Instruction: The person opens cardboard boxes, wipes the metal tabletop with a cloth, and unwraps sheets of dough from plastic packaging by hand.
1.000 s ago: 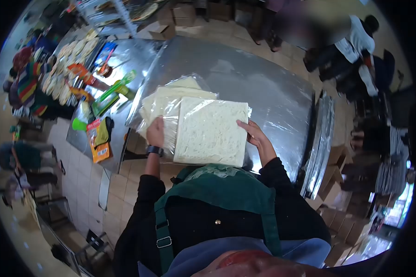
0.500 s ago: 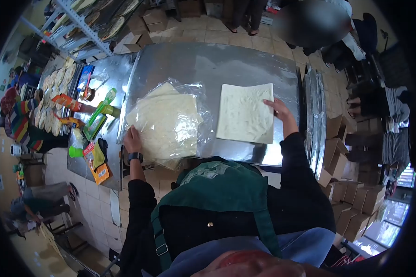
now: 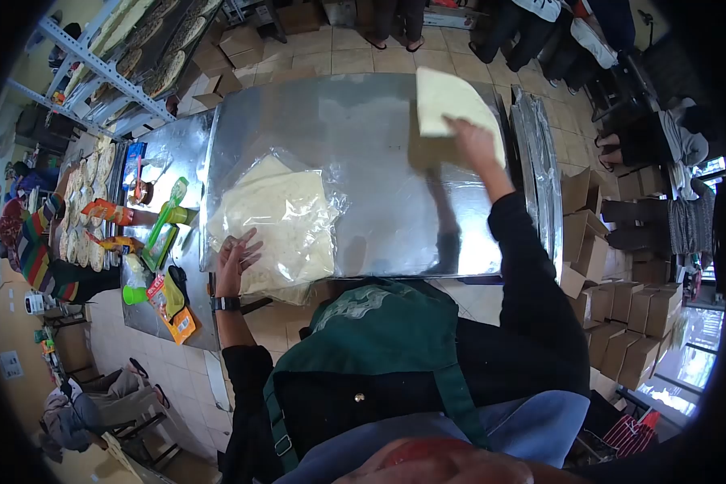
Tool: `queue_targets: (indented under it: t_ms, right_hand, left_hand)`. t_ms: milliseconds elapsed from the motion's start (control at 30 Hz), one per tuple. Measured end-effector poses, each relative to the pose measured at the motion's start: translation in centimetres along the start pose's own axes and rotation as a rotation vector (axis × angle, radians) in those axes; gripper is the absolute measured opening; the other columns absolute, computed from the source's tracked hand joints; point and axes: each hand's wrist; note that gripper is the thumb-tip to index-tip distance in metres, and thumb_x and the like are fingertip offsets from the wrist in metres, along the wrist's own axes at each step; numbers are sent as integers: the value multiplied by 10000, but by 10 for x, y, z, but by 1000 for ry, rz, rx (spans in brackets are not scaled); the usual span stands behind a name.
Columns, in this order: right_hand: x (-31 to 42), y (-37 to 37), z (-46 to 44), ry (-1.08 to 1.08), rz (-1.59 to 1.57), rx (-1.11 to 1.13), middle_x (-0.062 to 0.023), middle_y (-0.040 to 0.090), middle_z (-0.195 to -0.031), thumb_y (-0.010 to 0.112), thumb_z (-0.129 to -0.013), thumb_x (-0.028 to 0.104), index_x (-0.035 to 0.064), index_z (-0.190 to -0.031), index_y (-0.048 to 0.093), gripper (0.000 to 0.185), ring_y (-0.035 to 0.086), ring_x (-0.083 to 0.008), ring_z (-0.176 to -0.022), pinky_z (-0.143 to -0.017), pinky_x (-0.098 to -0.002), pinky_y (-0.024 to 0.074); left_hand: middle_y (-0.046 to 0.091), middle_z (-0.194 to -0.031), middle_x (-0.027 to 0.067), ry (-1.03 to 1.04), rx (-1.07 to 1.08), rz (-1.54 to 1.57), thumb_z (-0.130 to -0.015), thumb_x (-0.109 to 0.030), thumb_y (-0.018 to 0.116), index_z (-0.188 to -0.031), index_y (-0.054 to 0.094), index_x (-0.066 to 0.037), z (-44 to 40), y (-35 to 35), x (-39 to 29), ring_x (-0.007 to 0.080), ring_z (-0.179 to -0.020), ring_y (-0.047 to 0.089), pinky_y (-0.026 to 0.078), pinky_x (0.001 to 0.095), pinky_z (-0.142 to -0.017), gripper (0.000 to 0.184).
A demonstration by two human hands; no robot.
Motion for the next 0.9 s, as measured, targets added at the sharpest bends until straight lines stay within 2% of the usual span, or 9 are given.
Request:
queue_targets:
  t_ms: [67,133,167,367,400,533,633,800,900]
  right_hand:
    - [27,57,41,-14,-40,119,-38,592,-1050,520,-727,75,247,-1227,483,530,622,-212,-763,-578,-324,522]
    - [57,85,83,49,-110,346,-200,348,-1332,552,-793,161,205,-1311,382,546,345,-366,-1229,-952,-457,374]
    - [71,94,96,115,-66,251,-212,297,-1359,561,-803,181,188,-1325,363,558,276,-376,-1264,-985,-497,318]
    - [158,25,99,266,-1249,300,-214,315,-1354,575,-829,331,98,-1327,340,598,322,-375,-1242,-1014,-401,302]
    - [177,12,98,443,-1492,435,-204,333,-1345,562,-841,357,83,-1320,346,592,369,-349,-1214,-984,-404,341]
    - [208,-46,87,1182,-2432,1011,-155,481,-1205,568,-862,313,68,-1325,322,580,547,-231,-1021,-810,-363,486]
    - [215,-26,90,989,-2739,623,-100,563,-1027,586,-850,166,114,-1356,256,607,585,-150,-849,-667,-296,520]
    - [151,-44,108,945,-2086,-142,1,537,-851,580,-782,-15,143,-1341,310,641,487,-61,-721,-602,-196,408]
    - [120,-31,148,832,-1764,-134,-5,462,-808,589,-784,14,98,-1307,347,582,459,-62,-669,-563,-184,388]
  left_hand:
    - [466,-1272,172,40,65,159,-882,-220,527,-882,506,-96,-1,7,0,328,-1068,543,528,370,-786,126]
    - [381,-1338,168,63,106,243,-872,-193,530,-842,494,-106,-1,15,2,385,-1123,478,518,430,-804,99]
    - [338,-1371,167,72,128,283,-867,-180,531,-823,489,-111,-1,20,3,413,-1151,445,513,460,-813,93]
    - [183,-1451,115,23,289,388,-791,-87,511,-940,523,-63,10,79,-7,421,-1208,376,487,505,-839,151]
    - [170,-1455,108,32,391,389,-814,-168,558,-782,515,-101,6,84,-3,470,-1203,347,473,554,-837,86]
    - [76,-1473,104,-97,583,512,-774,-174,563,-1035,585,-128,17,139,-20,490,-1234,279,431,599,-851,266]
    - [107,-1471,96,-120,745,561,-779,-216,541,-1378,211,-18,22,154,-23,364,-1198,408,427,506,-904,712]
    - [293,-1391,121,-231,542,383,-867,-161,464,-1284,331,9,7,137,24,321,-1121,490,499,434,-820,470]
    - [499,-1211,121,-448,461,158,-910,-188,443,-1089,447,-23,-1,141,39,280,-949,601,541,362,-732,243]
Point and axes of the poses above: each hand's wrist, its own z-axis away from the middle knuckle, its own y-axis out of the palm, x = y × z
